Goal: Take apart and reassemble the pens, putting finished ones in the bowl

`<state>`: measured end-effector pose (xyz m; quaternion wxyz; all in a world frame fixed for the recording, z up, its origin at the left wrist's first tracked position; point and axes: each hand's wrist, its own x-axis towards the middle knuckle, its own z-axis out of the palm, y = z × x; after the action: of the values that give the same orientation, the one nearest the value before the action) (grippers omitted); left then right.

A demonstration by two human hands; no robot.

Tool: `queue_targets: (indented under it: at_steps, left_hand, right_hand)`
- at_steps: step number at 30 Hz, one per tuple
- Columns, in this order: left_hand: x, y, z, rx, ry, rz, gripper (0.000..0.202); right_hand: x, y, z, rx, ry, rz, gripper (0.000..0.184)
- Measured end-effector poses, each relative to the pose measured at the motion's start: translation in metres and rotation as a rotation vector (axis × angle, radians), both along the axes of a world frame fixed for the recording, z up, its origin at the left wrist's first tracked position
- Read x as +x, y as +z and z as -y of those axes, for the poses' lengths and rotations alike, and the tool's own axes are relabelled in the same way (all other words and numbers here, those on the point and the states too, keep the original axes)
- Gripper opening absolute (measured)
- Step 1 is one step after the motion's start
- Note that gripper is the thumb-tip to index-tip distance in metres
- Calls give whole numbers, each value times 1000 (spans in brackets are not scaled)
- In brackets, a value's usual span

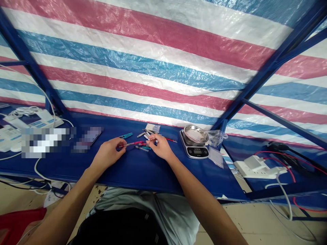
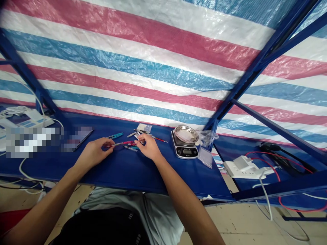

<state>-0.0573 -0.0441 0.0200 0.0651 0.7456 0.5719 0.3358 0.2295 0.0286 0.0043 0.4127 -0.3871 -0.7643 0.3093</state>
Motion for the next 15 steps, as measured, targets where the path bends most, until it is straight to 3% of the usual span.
queue_targets:
  at_steps: [3,8,11,15]
  left_hand:
    - [17,11,-18,47,-92,111,19]
    - [45,24,-54,81,-253,140,24]
    - [54,23,-67,90,-349,142,25]
    - [59,9,-68,106,-411,200,26]
  right_hand:
    - [-2,0,-3,-89,12,-101,39]
    - [4,9,-11,-319,10,-272,41]
    - [11,12,-14,-459,-8,-386,48]
    - [16,9,-15,-546,-59,-403,53]
